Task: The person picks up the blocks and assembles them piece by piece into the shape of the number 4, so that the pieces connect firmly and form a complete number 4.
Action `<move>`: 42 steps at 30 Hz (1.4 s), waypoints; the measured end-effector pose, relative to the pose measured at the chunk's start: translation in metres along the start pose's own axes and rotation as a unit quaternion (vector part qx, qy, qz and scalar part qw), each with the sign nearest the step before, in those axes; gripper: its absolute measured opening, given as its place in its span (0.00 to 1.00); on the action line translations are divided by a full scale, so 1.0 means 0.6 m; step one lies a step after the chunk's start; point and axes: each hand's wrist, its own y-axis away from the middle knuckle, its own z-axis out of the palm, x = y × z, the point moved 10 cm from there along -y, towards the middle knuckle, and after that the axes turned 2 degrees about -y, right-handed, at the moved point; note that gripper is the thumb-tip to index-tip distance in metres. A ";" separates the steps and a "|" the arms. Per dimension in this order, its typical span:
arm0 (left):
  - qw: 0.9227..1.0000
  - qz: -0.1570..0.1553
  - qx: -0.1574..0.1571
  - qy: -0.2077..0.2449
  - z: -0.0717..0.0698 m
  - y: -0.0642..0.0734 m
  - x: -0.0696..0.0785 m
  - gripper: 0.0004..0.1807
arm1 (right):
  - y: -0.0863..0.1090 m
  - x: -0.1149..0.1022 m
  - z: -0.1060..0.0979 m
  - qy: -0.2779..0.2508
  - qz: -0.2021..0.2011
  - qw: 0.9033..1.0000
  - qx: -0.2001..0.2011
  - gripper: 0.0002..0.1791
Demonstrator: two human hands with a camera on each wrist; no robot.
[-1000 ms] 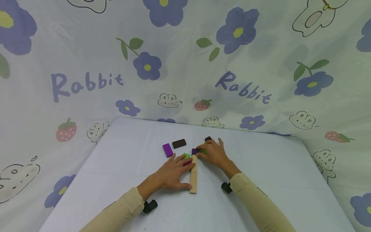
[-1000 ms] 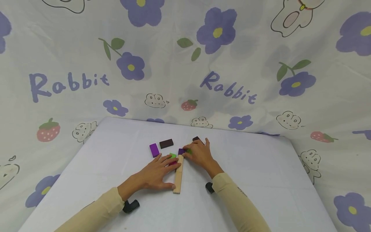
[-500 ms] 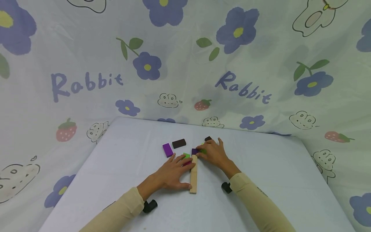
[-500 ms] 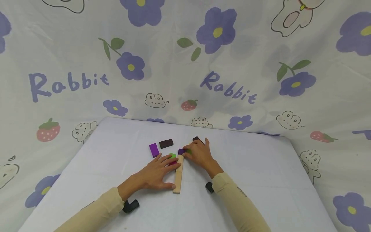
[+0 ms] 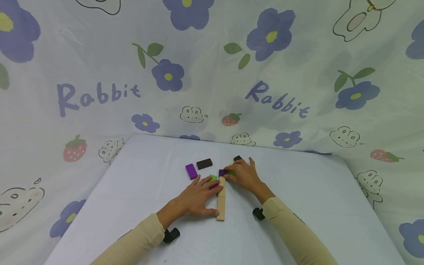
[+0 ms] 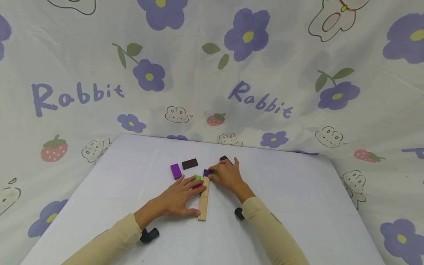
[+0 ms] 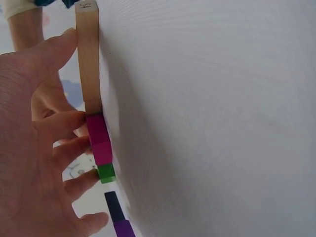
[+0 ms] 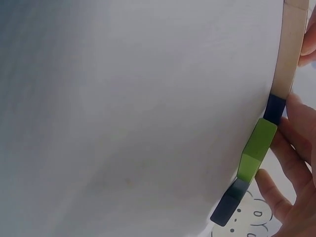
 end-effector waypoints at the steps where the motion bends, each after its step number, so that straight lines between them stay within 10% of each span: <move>1: 1.000 0.000 0.000 0.000 0.000 0.000 0.000 0.44 | 0.000 0.000 0.000 -0.001 0.000 1.000 0.000 0.19; 31: 1.000 0.000 0.009 0.013 -0.001 -0.009 -0.003 0.47 | 0.040 0.074 -0.033 -0.033 0.046 0.998 0.036 0.40; 42: 0.999 -0.014 -0.016 0.026 0.000 -0.044 -0.018 0.57 | 0.051 0.099 -0.031 -0.051 0.071 0.996 0.021 0.46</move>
